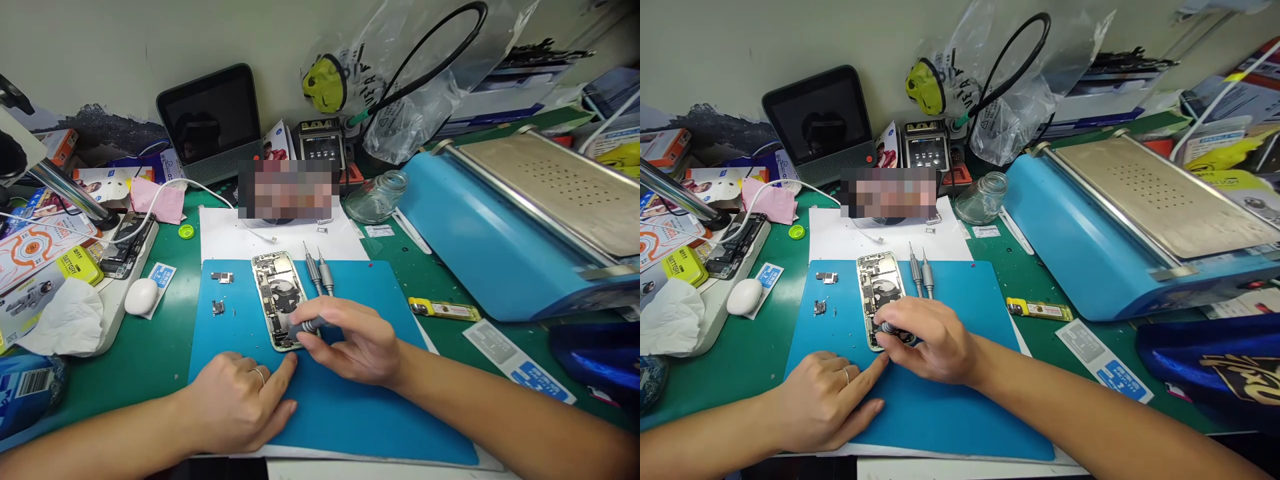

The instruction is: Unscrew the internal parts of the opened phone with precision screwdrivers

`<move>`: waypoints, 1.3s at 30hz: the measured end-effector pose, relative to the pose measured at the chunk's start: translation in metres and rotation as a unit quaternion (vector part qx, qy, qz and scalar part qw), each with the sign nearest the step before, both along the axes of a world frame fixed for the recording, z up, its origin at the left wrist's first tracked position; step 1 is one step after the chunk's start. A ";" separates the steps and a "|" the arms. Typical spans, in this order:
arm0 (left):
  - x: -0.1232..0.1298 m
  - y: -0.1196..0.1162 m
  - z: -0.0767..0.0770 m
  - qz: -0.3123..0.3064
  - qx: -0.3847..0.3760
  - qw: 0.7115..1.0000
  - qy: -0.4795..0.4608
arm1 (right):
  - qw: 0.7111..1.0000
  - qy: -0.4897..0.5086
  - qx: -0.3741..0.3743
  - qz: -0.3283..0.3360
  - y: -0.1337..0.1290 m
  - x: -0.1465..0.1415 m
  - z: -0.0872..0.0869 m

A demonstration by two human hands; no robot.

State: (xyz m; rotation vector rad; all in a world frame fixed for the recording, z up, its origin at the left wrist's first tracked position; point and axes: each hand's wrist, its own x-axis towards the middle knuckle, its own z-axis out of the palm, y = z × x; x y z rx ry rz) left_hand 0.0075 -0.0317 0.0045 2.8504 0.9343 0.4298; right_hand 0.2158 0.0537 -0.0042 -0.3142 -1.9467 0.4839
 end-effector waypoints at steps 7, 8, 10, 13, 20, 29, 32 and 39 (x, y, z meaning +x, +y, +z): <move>0.002 -0.005 0.000 0.040 0.020 0.998 0.048 | 1.000 0.001 -0.007 -0.021 0.002 0.002 -0.001; 0.003 -0.006 0.000 0.044 0.024 0.997 0.051 | 1.000 0.002 -0.018 -0.018 0.002 0.002 -0.001; 0.003 -0.008 -0.001 0.044 0.029 0.997 0.052 | 0.999 0.006 -0.044 -0.015 0.003 0.003 0.000; 0.003 -0.008 -0.001 0.041 0.035 0.998 0.044 | 0.997 0.014 -0.071 -0.011 0.002 0.004 0.000; 0.002 -0.006 -0.002 0.044 0.030 0.998 0.035 | 0.998 0.001 -0.066 -0.007 0.000 0.003 -0.003; 0.002 -0.006 -0.003 0.040 0.032 0.998 0.039 | 0.998 -0.018 -0.058 -0.009 0.000 0.003 0.000; 0.001 -0.007 -0.003 0.040 0.028 0.998 0.038 | 0.999 -0.019 -0.048 -0.012 0.001 0.004 0.000; 0.001 -0.006 -0.003 0.040 0.022 0.998 0.041 | 0.998 -0.030 -0.046 -0.022 0.000 0.007 -0.001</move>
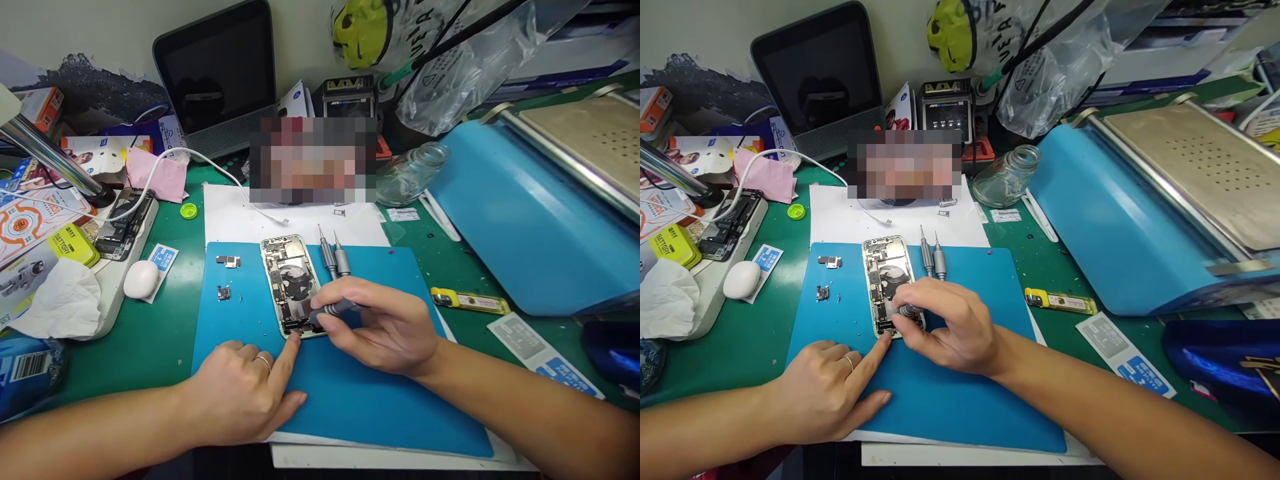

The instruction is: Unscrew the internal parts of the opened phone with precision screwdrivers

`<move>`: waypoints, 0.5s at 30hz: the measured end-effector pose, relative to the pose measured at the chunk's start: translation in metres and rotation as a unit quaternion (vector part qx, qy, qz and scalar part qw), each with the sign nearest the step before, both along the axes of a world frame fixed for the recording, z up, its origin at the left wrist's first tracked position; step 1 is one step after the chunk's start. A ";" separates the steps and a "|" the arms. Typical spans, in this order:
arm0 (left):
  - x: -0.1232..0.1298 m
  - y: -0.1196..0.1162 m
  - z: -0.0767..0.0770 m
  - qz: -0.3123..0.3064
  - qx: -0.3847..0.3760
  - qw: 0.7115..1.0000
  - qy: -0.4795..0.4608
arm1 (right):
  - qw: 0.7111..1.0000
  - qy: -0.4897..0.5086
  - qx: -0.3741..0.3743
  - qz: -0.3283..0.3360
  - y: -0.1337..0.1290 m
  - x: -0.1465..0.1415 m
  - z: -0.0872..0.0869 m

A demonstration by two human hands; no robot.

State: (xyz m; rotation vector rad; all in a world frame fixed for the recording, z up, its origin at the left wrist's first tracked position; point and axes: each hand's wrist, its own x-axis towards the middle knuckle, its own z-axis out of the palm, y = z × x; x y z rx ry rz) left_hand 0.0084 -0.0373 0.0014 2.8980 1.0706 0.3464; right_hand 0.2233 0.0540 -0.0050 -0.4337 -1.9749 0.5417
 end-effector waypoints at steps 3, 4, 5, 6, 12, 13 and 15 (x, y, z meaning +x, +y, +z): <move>0.001 0.000 0.000 -0.002 -0.001 1.000 -0.001 | 1.000 -0.012 0.024 -0.009 0.000 0.001 0.001; 0.001 0.000 0.000 -0.001 -0.001 1.000 -0.002 | 0.999 -0.021 0.042 -0.011 0.000 0.001 0.002; 0.001 0.000 0.000 -0.001 -0.001 1.000 -0.003 | 0.998 -0.030 0.063 -0.011 0.000 0.001 0.003; 0.001 0.000 0.000 -0.001 -0.002 1.000 -0.005 | 0.996 -0.039 0.083 -0.010 0.000 0.001 0.004; 0.000 0.001 0.000 -0.006 -0.006 1.000 -0.008 | 0.992 -0.045 0.119 -0.009 0.000 0.001 0.009; 0.001 0.002 0.000 -0.003 -0.005 1.000 -0.007 | 0.992 -0.045 0.118 -0.010 0.000 0.001 0.009; 0.001 0.002 0.000 0.007 -0.003 1.000 -0.002 | 0.992 -0.046 0.114 -0.009 0.000 0.001 0.010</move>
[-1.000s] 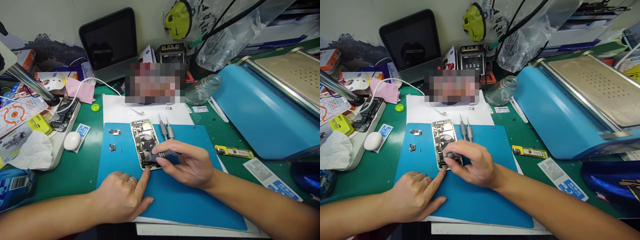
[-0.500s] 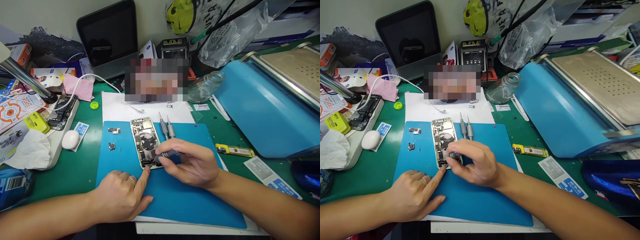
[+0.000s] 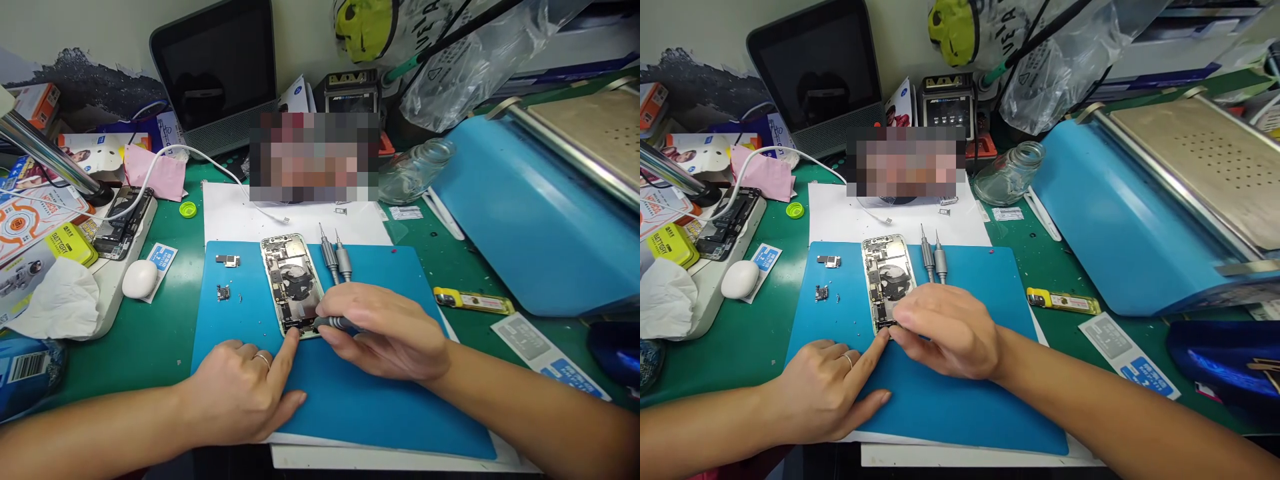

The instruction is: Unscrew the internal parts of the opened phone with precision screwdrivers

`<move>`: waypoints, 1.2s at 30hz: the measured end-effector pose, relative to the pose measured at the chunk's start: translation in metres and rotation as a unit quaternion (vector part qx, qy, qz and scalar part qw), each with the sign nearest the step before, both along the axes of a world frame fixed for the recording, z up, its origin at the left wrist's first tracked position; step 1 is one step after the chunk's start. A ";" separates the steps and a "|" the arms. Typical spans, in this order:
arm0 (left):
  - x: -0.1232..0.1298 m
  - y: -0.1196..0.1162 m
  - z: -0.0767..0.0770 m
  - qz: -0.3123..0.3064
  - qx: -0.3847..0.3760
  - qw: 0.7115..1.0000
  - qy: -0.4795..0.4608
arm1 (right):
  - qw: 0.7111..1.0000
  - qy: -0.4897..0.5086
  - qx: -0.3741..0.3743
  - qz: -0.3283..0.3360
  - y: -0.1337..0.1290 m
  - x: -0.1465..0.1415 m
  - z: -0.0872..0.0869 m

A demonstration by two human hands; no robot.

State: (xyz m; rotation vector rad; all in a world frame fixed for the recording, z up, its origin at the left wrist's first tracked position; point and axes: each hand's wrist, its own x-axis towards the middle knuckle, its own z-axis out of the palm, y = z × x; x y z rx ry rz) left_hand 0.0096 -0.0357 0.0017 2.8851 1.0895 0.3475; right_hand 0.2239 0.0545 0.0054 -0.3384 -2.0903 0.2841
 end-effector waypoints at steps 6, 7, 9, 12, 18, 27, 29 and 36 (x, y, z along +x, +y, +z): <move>0.002 -0.001 0.001 0.025 -0.006 0.999 0.020 | 1.000 0.000 -0.001 0.000 0.000 -0.002 0.000; 0.002 -0.001 0.002 0.026 -0.007 0.999 0.021 | 1.000 0.001 -0.001 -0.002 0.000 -0.003 0.000; 0.001 -0.001 0.002 0.025 -0.007 0.999 0.023 | 1.000 0.000 -0.003 -0.003 0.000 -0.003 -0.001; 0.000 -0.001 0.001 0.021 -0.008 0.999 0.029 | 1.000 0.004 -0.001 -0.003 0.000 -0.002 -0.002; -0.001 0.000 0.002 0.013 -0.011 0.999 0.028 | 1.000 0.009 0.007 0.000 0.001 -0.003 -0.001; 0.000 0.001 0.004 0.016 -0.009 1.000 0.022 | 1.000 0.005 0.018 -0.004 0.001 -0.003 0.002; 0.000 0.001 0.003 0.017 -0.006 1.000 0.020 | 1.000 0.005 0.018 -0.004 0.002 -0.002 0.001; -0.001 0.001 0.004 0.007 -0.015 1.000 0.022 | 1.000 0.007 0.015 0.001 0.001 -0.002 -0.001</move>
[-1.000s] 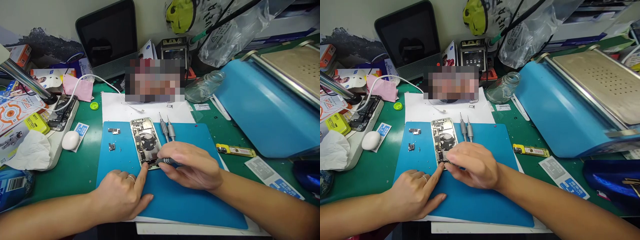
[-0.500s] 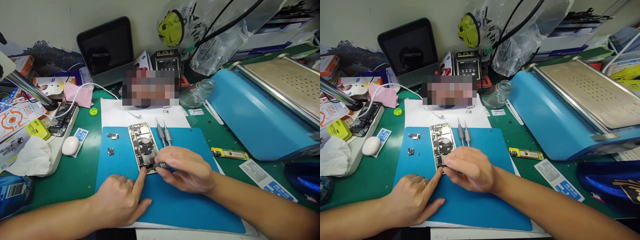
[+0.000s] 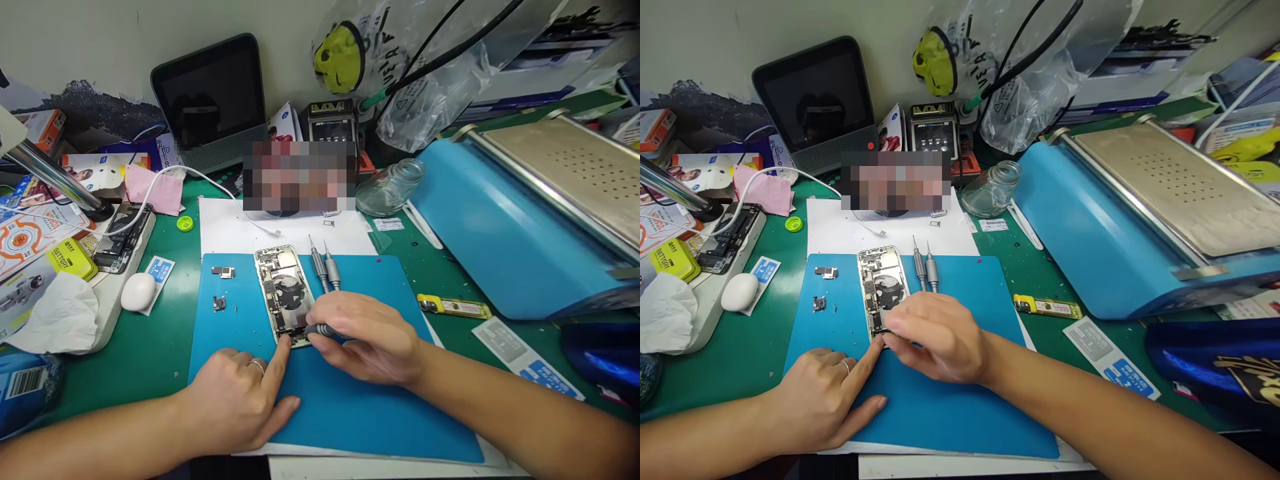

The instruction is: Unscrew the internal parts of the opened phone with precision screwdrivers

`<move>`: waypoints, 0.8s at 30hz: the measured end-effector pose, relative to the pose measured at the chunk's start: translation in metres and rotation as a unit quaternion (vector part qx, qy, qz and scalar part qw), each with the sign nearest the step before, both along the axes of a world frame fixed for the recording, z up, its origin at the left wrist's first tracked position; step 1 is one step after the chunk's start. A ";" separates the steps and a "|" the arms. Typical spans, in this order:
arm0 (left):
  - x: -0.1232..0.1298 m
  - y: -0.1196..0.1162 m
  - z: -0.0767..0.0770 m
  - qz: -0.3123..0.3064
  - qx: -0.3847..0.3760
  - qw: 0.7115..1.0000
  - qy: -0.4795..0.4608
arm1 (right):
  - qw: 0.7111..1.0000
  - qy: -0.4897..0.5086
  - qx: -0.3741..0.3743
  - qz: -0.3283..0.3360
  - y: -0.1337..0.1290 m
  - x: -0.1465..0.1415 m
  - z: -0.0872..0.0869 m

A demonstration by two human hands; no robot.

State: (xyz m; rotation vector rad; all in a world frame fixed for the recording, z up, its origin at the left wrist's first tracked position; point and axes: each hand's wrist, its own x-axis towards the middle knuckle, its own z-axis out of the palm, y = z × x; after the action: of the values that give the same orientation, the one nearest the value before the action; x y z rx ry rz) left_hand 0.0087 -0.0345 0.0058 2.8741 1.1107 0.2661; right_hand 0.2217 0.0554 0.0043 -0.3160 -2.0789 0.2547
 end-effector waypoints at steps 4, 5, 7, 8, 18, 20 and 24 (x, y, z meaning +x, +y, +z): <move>0.000 -0.001 -0.001 0.008 0.005 1.000 0.000 | 1.000 0.005 -0.017 0.001 0.001 0.000 -0.001; 0.000 -0.002 -0.002 0.009 0.007 1.000 -0.001 | 1.000 0.010 -0.027 0.001 0.001 0.001 -0.001; 0.000 -0.002 -0.003 0.009 0.006 1.000 -0.002 | 0.998 0.020 -0.054 0.005 0.001 0.002 -0.002; 0.000 -0.001 -0.003 0.007 0.004 1.000 -0.002 | 0.997 0.025 -0.068 0.009 0.000 0.004 -0.003; 0.000 -0.003 -0.004 0.014 0.018 1.000 -0.015 | 0.966 -0.255 -0.042 -0.028 -0.004 0.014 0.009; 0.001 -0.003 -0.004 0.017 0.017 1.000 -0.011 | 0.954 -0.296 -0.026 -0.033 -0.002 0.013 0.008; 0.001 -0.002 -0.003 0.016 0.016 1.000 -0.009 | 0.944 -0.329 -0.013 -0.022 0.001 0.013 0.004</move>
State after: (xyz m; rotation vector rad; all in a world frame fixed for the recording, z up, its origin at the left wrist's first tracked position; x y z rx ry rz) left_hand 0.0095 -0.0363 0.0032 2.8783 1.1623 0.3130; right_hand 0.2343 0.0560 0.0083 -0.5147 -2.7241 0.1606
